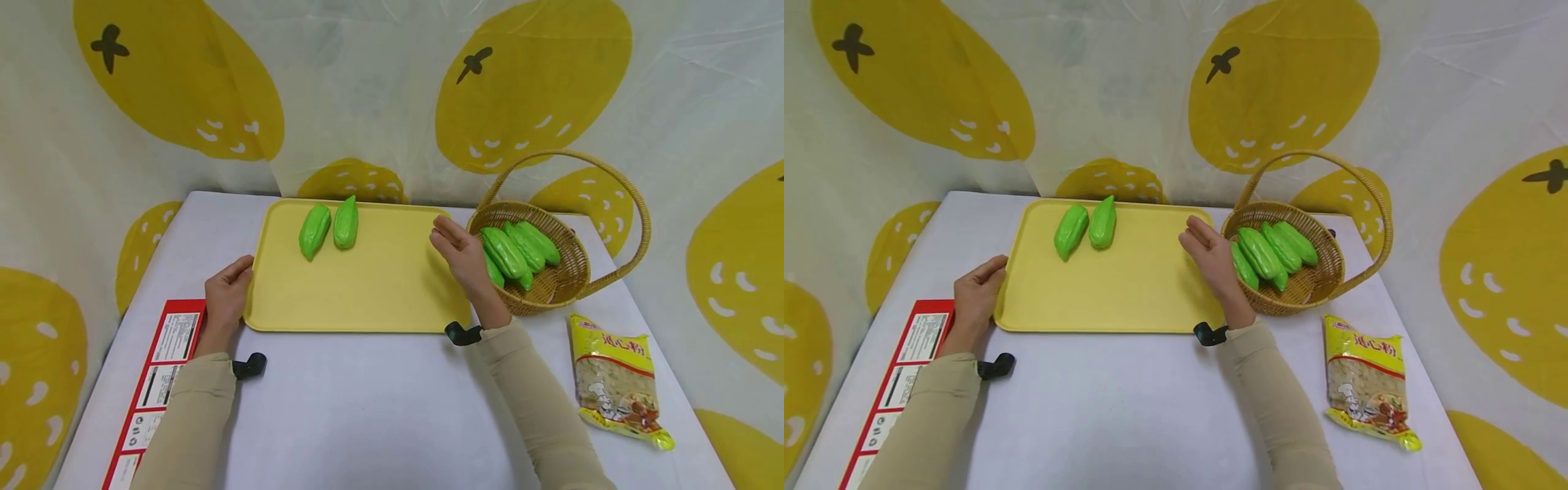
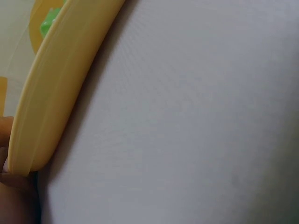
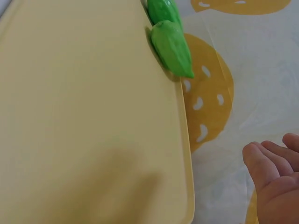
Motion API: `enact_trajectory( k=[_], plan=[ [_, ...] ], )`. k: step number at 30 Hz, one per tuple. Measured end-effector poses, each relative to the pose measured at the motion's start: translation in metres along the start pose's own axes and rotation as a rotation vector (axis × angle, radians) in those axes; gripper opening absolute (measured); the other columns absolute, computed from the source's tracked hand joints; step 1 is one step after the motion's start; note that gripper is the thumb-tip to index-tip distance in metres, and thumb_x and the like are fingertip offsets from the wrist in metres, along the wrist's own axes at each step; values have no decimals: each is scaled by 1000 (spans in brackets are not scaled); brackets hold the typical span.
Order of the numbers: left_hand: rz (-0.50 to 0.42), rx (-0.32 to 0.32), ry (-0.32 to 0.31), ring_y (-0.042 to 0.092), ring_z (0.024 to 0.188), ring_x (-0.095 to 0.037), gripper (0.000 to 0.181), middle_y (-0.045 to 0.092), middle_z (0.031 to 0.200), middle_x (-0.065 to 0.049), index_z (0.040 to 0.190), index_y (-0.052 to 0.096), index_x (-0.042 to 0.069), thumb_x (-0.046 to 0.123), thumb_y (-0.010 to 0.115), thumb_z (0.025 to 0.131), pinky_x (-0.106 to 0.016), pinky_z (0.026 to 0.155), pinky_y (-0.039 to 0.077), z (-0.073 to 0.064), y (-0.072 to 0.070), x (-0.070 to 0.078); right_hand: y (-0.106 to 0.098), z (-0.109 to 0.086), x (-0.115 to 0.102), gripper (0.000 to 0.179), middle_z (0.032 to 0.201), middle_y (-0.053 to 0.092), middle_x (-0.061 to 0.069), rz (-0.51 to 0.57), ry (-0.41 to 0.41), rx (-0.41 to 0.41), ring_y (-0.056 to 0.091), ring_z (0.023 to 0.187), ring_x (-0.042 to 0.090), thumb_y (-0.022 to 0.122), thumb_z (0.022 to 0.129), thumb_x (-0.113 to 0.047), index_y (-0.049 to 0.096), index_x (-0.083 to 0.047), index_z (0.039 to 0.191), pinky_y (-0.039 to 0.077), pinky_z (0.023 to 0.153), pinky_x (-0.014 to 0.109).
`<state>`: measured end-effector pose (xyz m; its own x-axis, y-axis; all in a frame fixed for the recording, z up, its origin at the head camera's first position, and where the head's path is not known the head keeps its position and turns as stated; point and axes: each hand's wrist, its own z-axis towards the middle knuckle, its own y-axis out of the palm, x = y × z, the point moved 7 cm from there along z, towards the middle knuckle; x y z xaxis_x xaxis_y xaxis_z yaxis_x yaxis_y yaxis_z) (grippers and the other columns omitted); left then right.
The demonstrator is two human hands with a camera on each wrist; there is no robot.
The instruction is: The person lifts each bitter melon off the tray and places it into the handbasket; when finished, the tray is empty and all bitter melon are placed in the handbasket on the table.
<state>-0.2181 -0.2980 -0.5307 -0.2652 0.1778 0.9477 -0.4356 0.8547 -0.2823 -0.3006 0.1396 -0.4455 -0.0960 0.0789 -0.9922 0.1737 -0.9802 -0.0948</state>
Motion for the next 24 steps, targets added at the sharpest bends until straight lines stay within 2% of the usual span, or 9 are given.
enact_trajectory(
  k=[10, 16, 24],
  plan=[
    [-5, 5, 4, 55, 135, -11, 37, 61, 146, -6, 140, 63, 13, 14, 58, 104, -19, 107, 49, 0, 0, 0, 18, 10, 2, 57, 159, 46, 14, -12, 6, -10, 47, 146, 28, 61, 103, -20, 43, -4, 154, 41, 120, 42],
    [2, 4, -4, 55, 136, -10, 37, 60, 147, -5, 141, 62, 13, 14, 57, 104, -21, 109, 49, 1, 0, 0, 32, 17, 7, 57, 163, 39, 16, 16, 29, -31, 40, 149, 35, 58, 105, -17, 37, -4, 157, 37, 122, 45],
    [0, 2, -25, 55, 136, -11, 37, 60, 147, -3, 141, 62, 15, 16, 57, 105, -23, 109, 49, 1, 0, -1, 51, 29, 17, 58, 160, 43, 16, 43, 41, -5, 44, 147, 33, 61, 103, -20, 41, -5, 155, 38, 122, 45]
  ],
)
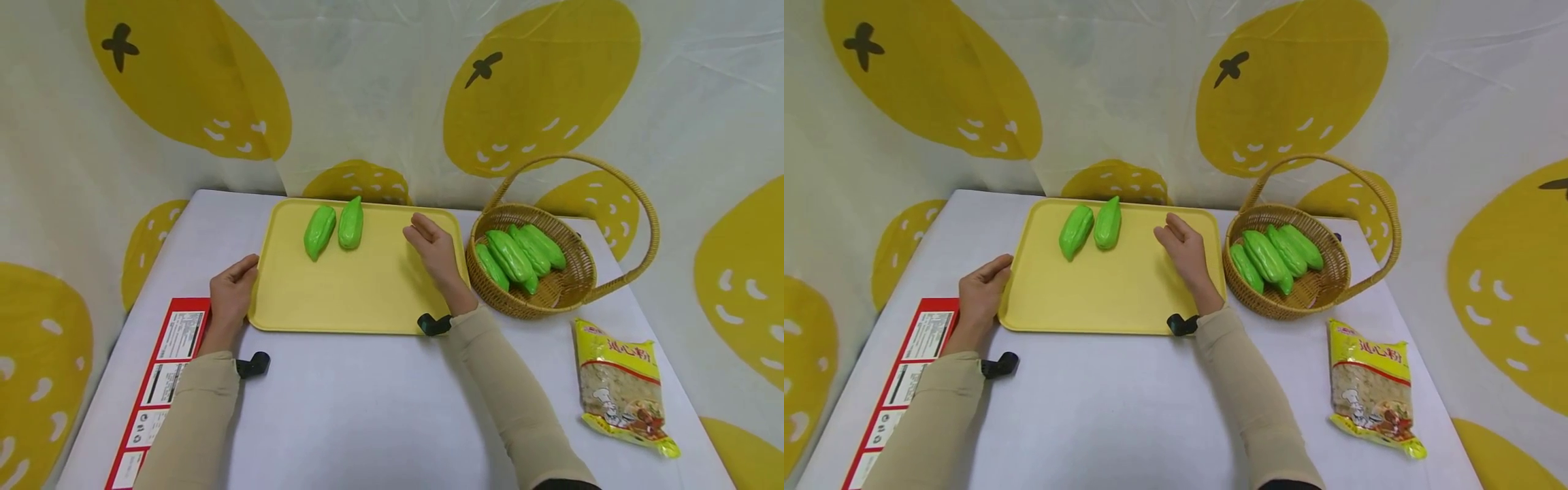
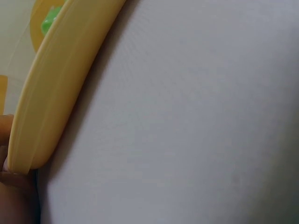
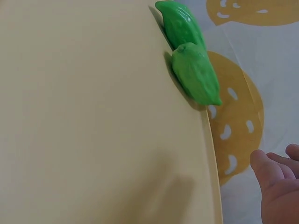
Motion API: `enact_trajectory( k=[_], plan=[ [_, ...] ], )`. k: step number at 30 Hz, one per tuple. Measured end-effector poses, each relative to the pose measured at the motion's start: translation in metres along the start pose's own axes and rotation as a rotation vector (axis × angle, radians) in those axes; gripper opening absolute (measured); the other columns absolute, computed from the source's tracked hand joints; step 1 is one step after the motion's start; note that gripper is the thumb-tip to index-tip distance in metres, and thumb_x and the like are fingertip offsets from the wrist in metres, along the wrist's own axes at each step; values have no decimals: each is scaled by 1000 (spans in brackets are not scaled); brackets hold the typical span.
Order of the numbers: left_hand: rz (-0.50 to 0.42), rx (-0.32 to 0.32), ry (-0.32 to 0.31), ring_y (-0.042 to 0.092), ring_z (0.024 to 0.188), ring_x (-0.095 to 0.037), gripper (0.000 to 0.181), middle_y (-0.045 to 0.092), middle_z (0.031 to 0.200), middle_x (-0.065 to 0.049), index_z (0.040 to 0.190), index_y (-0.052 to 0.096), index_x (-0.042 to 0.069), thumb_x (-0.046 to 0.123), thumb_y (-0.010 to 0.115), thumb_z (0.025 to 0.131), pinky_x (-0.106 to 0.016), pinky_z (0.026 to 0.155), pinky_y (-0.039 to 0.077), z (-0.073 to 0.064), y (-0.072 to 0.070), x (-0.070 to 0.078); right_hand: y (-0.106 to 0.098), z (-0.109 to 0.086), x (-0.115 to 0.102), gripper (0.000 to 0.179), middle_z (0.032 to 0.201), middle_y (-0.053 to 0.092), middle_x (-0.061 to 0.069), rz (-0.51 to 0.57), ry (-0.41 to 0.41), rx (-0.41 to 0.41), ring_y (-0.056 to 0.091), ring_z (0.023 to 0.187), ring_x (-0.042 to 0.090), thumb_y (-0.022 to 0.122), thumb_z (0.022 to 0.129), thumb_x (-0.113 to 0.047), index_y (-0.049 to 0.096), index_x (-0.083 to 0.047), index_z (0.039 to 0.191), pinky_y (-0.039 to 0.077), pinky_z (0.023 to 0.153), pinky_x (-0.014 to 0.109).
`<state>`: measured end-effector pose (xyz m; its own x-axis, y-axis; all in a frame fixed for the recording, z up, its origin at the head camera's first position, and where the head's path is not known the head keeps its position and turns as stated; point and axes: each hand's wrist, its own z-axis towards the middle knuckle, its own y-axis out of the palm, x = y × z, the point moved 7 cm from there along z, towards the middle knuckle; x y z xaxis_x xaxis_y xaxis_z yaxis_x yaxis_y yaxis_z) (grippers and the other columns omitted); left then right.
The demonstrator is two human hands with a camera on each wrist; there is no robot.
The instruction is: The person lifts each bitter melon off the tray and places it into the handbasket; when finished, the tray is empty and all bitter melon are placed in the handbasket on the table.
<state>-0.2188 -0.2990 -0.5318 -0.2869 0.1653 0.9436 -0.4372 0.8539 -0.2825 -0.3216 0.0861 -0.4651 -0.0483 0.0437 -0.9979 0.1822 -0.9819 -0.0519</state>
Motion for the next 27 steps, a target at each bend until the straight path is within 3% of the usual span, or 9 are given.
enact_trajectory(
  k=[16, 27],
  plan=[
    [-19, -13, -26, 54, 136, -11, 38, 59, 149, -2, 142, 62, 17, 20, 58, 105, -25, 111, 49, 1, -1, -3, 32, 17, 15, 61, 160, 42, 19, 43, 58, 50, 43, 148, 30, 67, 100, -26, 45, -5, 153, 39, 122, 43],
    [-14, 0, 14, 56, 134, -12, 37, 62, 146, -3, 141, 63, 15, 17, 58, 104, -25, 109, 50, 2, 0, -2, 51, 21, 30, 71, 165, 37, 12, 6, 94, 17, 36, 153, 30, 68, 99, -30, 38, -2, 156, 38, 122, 42]
  ],
)
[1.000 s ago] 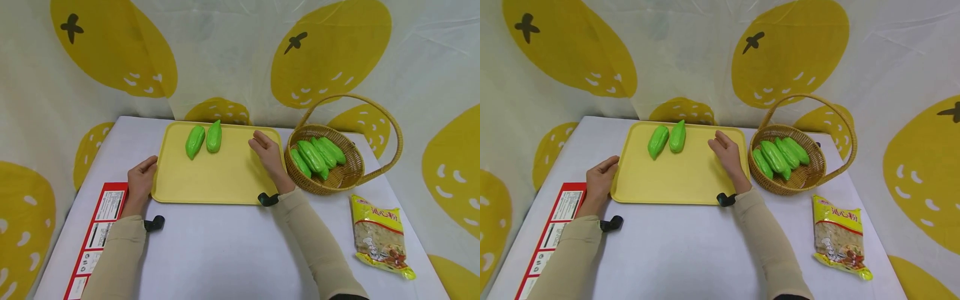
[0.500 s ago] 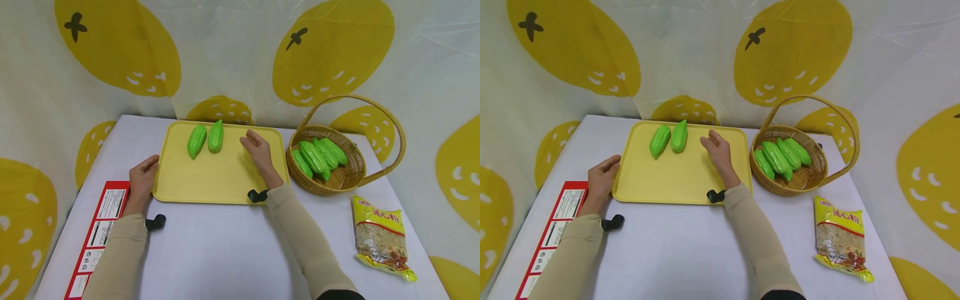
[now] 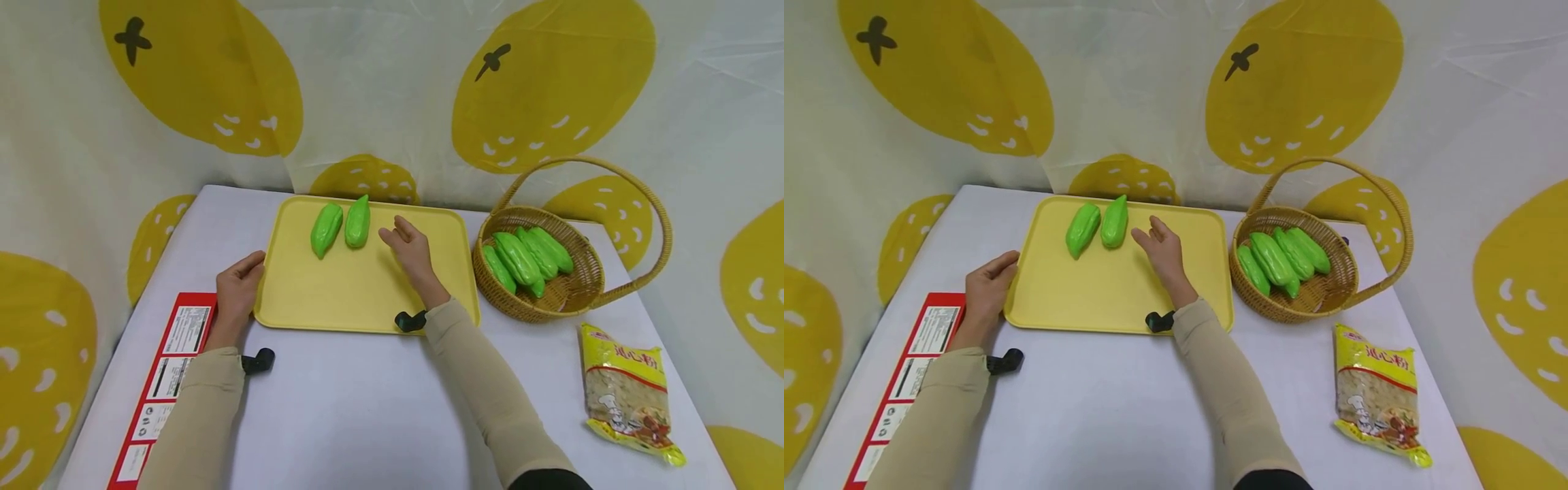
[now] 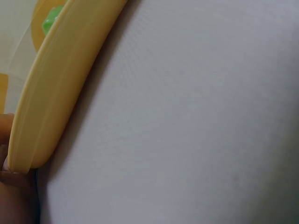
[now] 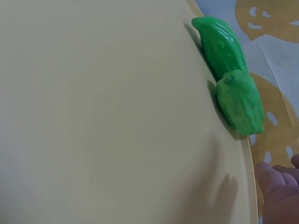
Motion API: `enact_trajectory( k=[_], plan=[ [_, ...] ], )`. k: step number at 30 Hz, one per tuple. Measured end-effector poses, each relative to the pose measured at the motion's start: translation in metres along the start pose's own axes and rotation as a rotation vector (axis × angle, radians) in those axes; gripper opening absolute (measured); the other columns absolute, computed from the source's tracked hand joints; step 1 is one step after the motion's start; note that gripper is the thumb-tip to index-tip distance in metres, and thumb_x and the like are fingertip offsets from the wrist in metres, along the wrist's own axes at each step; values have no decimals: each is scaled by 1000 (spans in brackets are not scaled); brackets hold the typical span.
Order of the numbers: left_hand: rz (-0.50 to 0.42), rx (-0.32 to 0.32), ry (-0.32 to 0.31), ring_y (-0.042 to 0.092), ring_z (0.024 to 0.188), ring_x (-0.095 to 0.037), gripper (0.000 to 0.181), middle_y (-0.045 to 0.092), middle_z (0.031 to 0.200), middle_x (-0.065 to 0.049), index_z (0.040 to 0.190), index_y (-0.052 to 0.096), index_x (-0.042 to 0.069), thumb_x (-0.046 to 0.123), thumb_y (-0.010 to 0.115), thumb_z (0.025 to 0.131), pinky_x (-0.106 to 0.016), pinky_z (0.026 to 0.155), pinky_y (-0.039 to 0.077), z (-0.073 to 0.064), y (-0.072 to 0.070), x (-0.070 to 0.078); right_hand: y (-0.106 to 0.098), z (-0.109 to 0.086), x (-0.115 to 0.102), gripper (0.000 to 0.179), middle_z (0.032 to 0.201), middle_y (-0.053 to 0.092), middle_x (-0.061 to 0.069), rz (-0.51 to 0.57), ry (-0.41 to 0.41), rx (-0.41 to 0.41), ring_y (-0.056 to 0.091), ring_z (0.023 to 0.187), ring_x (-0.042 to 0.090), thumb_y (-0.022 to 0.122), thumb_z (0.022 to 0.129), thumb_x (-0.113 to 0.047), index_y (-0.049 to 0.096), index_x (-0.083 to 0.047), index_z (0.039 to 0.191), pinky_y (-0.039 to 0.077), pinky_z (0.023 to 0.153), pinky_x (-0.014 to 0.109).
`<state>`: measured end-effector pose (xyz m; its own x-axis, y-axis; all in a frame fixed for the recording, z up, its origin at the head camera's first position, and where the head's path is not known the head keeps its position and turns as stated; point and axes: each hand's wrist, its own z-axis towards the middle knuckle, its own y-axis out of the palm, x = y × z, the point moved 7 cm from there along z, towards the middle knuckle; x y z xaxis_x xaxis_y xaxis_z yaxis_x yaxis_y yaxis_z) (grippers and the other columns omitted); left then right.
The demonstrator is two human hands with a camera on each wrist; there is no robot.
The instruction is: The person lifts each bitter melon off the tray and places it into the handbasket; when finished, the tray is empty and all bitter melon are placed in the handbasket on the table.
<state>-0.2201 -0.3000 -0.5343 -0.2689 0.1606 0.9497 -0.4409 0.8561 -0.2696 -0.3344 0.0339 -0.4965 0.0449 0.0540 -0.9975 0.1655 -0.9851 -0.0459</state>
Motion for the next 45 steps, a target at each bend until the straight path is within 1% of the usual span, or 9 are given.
enact_trajectory(
  k=[4, 11, 16, 21, 26, 32, 38, 43, 45],
  plan=[
    [-5, -1, 9, 56, 135, -12, 37, 62, 146, -4, 141, 63, 15, 17, 59, 104, -23, 108, 50, 0, 0, 1, 6, 2, 4, 74, 167, 33, 10, -3, 20, -21, 32, 154, 28, 68, 98, -31, 34, -3, 158, 35, 124, 39],
    [-35, -15, -2, 57, 132, -11, 37, 62, 146, -3, 141, 63, 15, 21, 58, 105, -18, 103, 51, 0, 0, -1, 19, 7, 7, 85, 170, 24, 13, -27, 46, -45, 27, 156, 28, 70, 97, -36, 25, -3, 161, 33, 125, 37],
    [-44, 2, 24, 60, 128, -10, 36, 63, 143, -7, 138, 65, 11, 15, 60, 103, -10, 95, 51, 1, 0, 1, 25, 11, 9, 89, 171, 21, 13, -47, 50, -29, 25, 157, 29, 71, 96, -37, 22, -3, 162, 33, 125, 36],
    [-50, 9, 45, 60, 127, -9, 35, 64, 142, -9, 137, 66, 9, 12, 61, 102, -7, 91, 50, 1, 1, 2, 31, 15, 12, 92, 172, 17, 13, -71, 33, -52, 20, 158, 30, 70, 96, -40, 18, -3, 162, 30, 127, 38],
    [-49, 6, 54, 61, 126, -10, 35, 65, 141, -8, 137, 66, 11, 14, 61, 102, -8, 90, 51, 1, 1, 2, 38, 17, 13, 94, 171, 17, 16, -173, -4, -65, 22, 157, 32, 69, 97, -41, 15, -2, 163, 31, 126, 42],
    [-62, 3, 53, 61, 126, -10, 35, 65, 141, -8, 137, 66, 12, 13, 62, 102, -7, 88, 50, 0, 0, 3, 48, 18, 14, 93, 168, 26, 19, -338, -34, -55, 35, 151, 34, 70, 96, -42, 17, -3, 163, 39, 121, 43],
    [-65, -9, 30, 61, 126, -12, 35, 64, 142, -7, 138, 66, 13, 15, 61, 103, -7, 87, 51, 0, 1, 1, 54, 18, 16, 97, 168, 26, 18, -375, -37, -49, 38, 150, 35, 72, 95, -41, 13, -5, 163, 41, 120, 42],
    [-49, -4, 29, 61, 128, -12, 35, 65, 142, -6, 138, 65, 13, 15, 61, 103, -9, 91, 52, 1, 1, 0, 59, 19, 14, 100, 169, 22, 17, -414, -75, -64, 35, 151, 34, 71, 96, -41, 9, -3, 163, 38, 122, 41],
    [-47, -2, 28, 60, 128, -12, 35, 65, 142, -6, 138, 66, 13, 15, 61, 103, -10, 92, 52, 1, 1, 0, 61, 20, 14, 99, 169, 25, 17, -437, -90, -67, 35, 152, 32, 70, 96, -41, 9, -2, 163, 38, 122, 41]
  ],
)
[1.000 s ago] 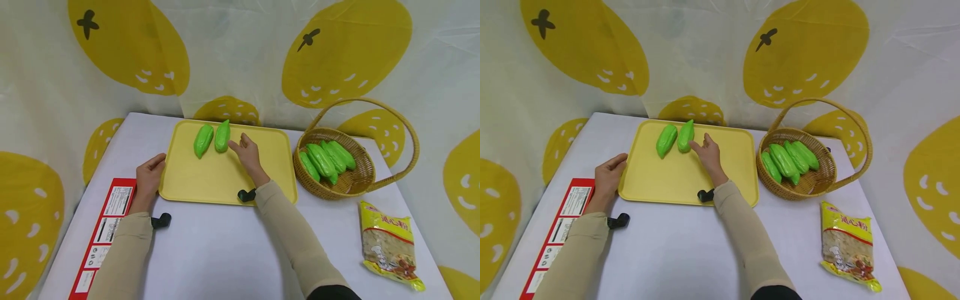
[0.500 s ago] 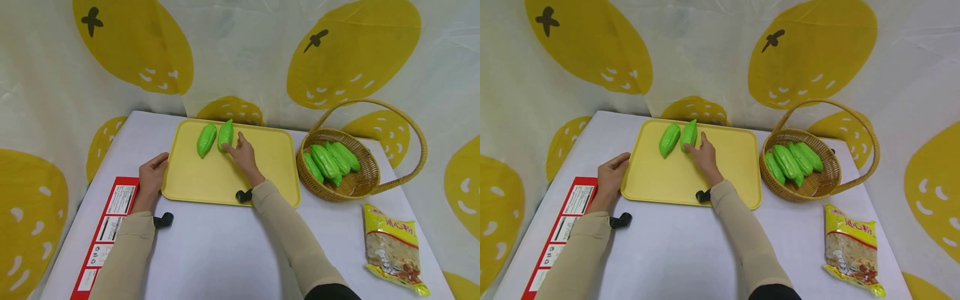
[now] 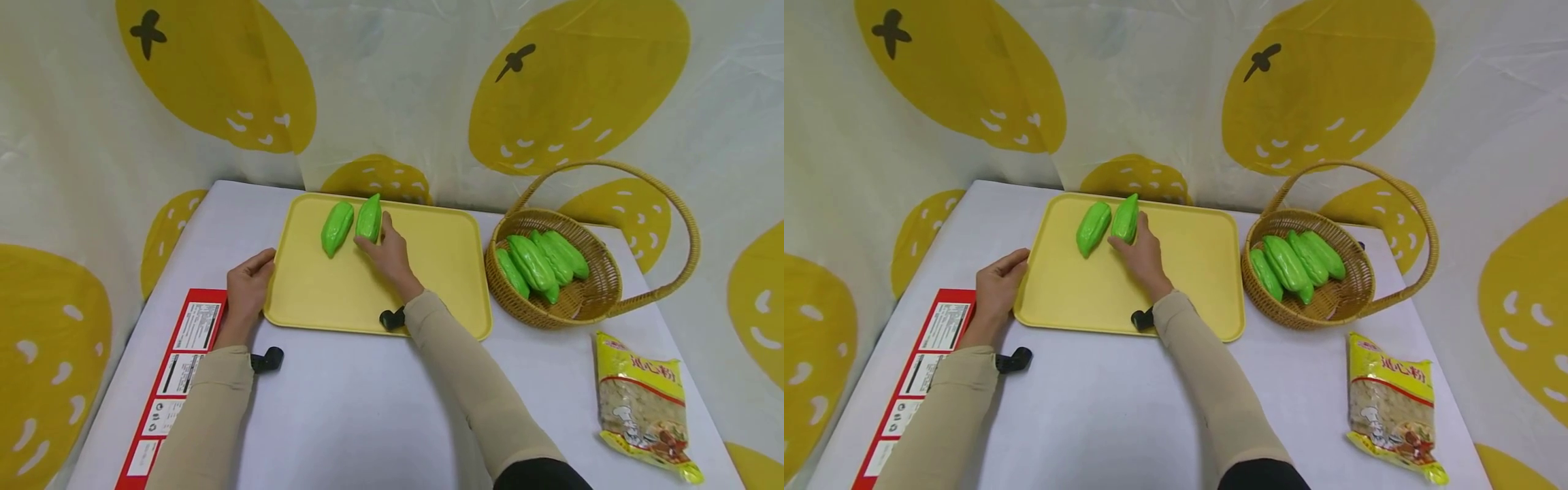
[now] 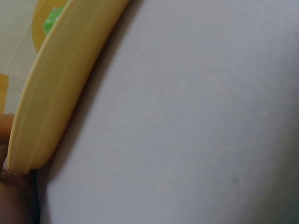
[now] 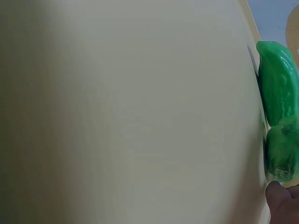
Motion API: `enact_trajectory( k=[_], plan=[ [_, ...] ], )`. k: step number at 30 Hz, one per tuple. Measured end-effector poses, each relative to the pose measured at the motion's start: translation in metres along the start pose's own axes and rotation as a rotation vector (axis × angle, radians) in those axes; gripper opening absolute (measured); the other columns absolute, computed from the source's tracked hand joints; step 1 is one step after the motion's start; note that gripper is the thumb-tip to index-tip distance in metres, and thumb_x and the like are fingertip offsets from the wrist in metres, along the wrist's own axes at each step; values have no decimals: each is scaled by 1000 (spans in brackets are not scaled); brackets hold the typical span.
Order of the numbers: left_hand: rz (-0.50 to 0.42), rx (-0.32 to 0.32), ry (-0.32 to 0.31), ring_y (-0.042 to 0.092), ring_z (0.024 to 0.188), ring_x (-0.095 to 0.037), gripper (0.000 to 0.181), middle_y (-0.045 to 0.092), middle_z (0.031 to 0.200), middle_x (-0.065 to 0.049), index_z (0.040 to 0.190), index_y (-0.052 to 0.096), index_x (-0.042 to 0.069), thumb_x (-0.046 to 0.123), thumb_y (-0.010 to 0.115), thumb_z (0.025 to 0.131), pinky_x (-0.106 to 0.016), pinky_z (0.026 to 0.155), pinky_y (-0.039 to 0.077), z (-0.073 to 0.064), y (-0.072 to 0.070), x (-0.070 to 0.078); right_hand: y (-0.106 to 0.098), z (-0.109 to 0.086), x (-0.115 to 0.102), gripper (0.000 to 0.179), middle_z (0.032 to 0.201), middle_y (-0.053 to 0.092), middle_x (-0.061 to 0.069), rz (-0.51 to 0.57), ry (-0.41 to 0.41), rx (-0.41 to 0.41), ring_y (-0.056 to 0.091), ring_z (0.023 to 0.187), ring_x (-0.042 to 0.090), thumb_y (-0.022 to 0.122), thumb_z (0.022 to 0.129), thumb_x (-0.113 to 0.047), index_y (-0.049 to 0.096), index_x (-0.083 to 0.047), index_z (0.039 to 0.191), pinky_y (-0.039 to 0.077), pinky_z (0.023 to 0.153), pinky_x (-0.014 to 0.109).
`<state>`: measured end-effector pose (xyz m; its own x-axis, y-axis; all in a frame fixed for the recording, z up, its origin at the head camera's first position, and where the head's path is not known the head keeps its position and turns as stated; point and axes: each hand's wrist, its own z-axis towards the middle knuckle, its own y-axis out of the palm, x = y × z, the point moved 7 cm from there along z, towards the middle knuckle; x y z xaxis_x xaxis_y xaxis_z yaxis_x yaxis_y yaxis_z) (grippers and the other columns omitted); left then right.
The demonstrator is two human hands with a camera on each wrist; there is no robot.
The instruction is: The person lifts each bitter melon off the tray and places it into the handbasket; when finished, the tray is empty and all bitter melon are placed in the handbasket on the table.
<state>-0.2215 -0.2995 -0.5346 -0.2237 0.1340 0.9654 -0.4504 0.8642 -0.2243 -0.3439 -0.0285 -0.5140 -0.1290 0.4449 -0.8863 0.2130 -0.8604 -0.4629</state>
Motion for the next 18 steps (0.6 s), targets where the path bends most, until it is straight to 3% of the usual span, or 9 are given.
enact_trajectory(
  k=[7, 10, 13, 18],
  plan=[
    [-5, 1, -2, 61, 127, -12, 35, 64, 142, -7, 138, 65, 13, 16, 61, 103, -8, 89, 52, -1, 0, 0, 4, 4, -2, 87, 150, 55, 17, -37, -57, 29, 53, 139, 29, 70, 97, -34, 20, -9, 164, 46, 115, 42],
    [-8, -1, -6, 61, 127, -11, 35, 64, 143, -6, 138, 65, 14, 16, 60, 103, -9, 90, 52, -1, 0, 0, 6, 6, -3, 84, 141, 60, 16, -48, -59, 30, 58, 130, 29, 70, 98, -33, 21, -12, 164, 50, 109, 43],
    [-12, -5, -13, 61, 126, -10, 36, 64, 143, -6, 139, 65, 13, 16, 59, 104, -11, 92, 53, 0, 1, 0, 6, 6, -4, 85, 144, 57, 18, -59, -46, 35, 57, 130, 30, 69, 98, -31, 20, -10, 164, 50, 110, 43],
    [-25, -5, -8, 61, 126, -10, 36, 64, 143, -7, 139, 65, 13, 15, 60, 103, -9, 90, 52, 0, 1, 0, 7, 6, -3, 86, 162, 38, 21, -73, -21, 37, 50, 140, 32, 68, 100, -30, 17, -1, 162, 45, 116, 42]
  ],
)
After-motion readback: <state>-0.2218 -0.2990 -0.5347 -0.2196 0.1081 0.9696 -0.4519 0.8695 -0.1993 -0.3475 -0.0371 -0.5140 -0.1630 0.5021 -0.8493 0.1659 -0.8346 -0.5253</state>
